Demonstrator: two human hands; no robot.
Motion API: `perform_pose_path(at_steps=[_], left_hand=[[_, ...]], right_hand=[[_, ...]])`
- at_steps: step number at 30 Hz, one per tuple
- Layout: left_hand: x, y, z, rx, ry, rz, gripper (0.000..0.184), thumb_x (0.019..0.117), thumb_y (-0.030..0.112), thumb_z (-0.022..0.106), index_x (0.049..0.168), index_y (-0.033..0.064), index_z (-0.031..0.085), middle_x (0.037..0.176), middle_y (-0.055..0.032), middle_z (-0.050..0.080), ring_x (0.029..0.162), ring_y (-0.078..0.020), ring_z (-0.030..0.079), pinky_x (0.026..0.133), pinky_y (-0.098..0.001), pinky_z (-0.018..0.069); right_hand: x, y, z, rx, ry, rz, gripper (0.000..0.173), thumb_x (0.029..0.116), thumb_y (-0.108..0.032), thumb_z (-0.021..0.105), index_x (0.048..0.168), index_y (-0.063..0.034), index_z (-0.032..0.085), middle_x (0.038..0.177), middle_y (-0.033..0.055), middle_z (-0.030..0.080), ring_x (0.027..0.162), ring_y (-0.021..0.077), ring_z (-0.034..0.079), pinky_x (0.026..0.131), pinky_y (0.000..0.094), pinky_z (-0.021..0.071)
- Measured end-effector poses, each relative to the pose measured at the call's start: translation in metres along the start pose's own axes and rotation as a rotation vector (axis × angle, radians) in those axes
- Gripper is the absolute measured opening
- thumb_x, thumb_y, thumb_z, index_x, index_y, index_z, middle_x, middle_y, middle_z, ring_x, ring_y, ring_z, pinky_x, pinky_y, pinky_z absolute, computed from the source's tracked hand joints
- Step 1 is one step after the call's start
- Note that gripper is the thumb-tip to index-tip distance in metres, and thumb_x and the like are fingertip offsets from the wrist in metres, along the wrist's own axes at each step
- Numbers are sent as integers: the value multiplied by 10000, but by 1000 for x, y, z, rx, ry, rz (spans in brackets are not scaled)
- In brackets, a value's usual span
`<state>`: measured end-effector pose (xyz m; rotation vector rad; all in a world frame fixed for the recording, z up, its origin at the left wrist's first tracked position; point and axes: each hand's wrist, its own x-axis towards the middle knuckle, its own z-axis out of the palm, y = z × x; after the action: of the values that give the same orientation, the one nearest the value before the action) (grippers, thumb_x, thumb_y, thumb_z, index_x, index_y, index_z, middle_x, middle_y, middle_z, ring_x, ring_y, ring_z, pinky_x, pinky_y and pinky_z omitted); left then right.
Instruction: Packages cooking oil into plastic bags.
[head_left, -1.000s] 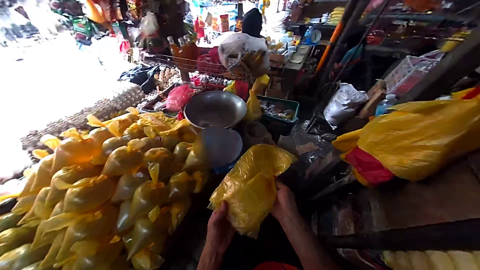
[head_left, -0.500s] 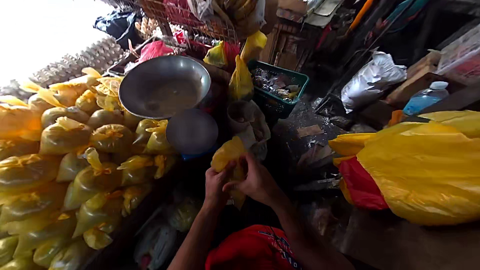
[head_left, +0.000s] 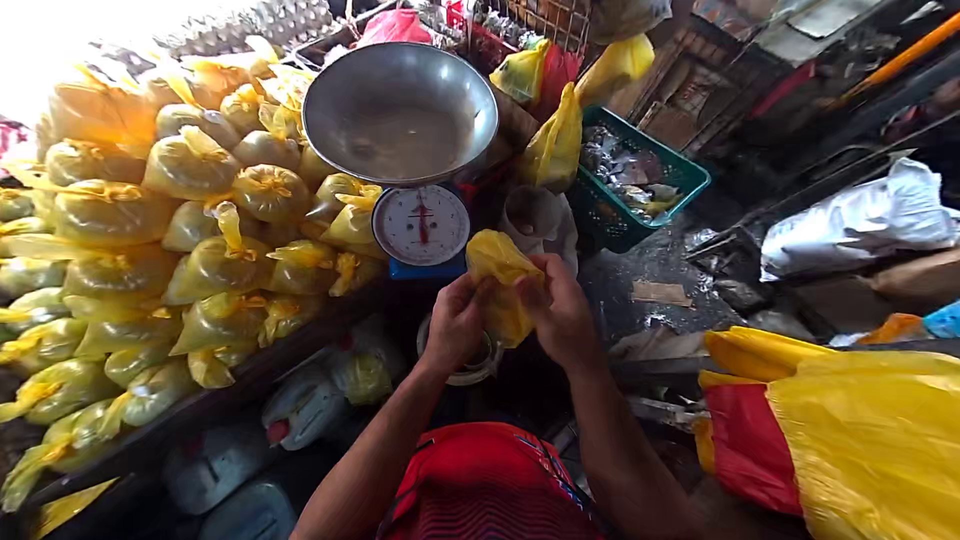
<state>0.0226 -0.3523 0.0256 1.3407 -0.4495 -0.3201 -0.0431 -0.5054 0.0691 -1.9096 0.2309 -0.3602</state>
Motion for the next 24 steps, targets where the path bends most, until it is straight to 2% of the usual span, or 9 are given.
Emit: perform_pose_path(at_steps=[2, 5, 9, 14, 16, 18, 20, 22, 24], left_hand=[[0, -3, 6, -65, 29, -21, 237, 1082, 159, 475, 1123, 39, 676, 923, -118, 713, 796, -213, 705, 715, -406, 623], [5, -2, 10, -259, 65, -43, 322, 1100, 272, 458, 1261, 53, 631, 1058, -139, 705, 947, -239, 702, 848, -442, 608], [5, 4, 2, -179, 43, 23, 599, 990, 363, 679, 1460, 91, 430, 1208, -102, 679, 1081, -226, 686, 949, -434, 594], [7, 3, -24, 42, 57, 100, 230, 1074, 190, 512, 1222, 62, 634, 994, -92, 710, 882, -208, 707, 794, -425, 619], [3, 2, -37, 49, -39, 129, 243, 1093, 182, 463, 1186, 51, 645, 981, -90, 707, 880, -198, 704, 802, -414, 617], [-3, 3, -47, -5, -123, 117, 272, 1094, 165, 423, 1183, 44, 650, 1000, -88, 714, 916, -188, 704, 837, -412, 610], [-11, 9, -52, -170, -129, 6, 320, 1102, 186, 385, 1191, 39, 655, 1002, -103, 717, 917, -197, 706, 840, -418, 609], [-14, 19, -57, -474, -106, -191, 346, 1101, 221, 368, 1259, 48, 623, 1084, -126, 710, 992, -223, 697, 900, -450, 587], [-12, 28, -66, -808, -123, -377, 354, 1079, 249, 360, 1309, 85, 574, 1169, -149, 677, 1070, -264, 667, 950, -489, 549]], right_hand=[[1, -3, 7, -194, 54, -50, 655, 903, -638, 673, 1305, -127, 585, 1038, 37, 699, 914, 161, 697, 783, 456, 614], [6, 2, 15, -257, 154, -151, 379, 1052, -433, 550, 1231, -120, 667, 952, 32, 713, 842, 143, 698, 748, 413, 609], [-4, -5, 29, -243, 219, -155, 358, 1104, -341, 440, 1143, -119, 719, 822, 23, 695, 751, 119, 674, 689, 376, 581], [-11, -12, 56, -144, 319, -156, 364, 1104, -343, 448, 1021, -102, 708, 746, 7, 640, 659, 102, 625, 597, 330, 547], [-15, -17, 63, -125, 304, -100, 455, 1055, -507, 494, 1150, -110, 694, 854, 15, 689, 741, 112, 670, 637, 355, 586], [-18, -24, 72, -205, 289, -17, 655, 915, -674, 628, 1285, -134, 634, 998, 28, 717, 878, 141, 705, 751, 429, 622], [-21, -26, 81, -267, 355, -34, 467, 938, -424, 722, 1258, -98, 625, 1039, 66, 708, 915, 181, 705, 779, 461, 616], [-22, -23, 87, -255, 476, -50, 251, 932, -93, 645, 1183, -73, 650, 1035, 76, 705, 912, 181, 699, 775, 446, 609], [-22, -16, 92, -148, 566, -33, 238, 945, -29, 579, 1168, -69, 653, 1046, 69, 694, 934, 171, 688, 799, 429, 605]])
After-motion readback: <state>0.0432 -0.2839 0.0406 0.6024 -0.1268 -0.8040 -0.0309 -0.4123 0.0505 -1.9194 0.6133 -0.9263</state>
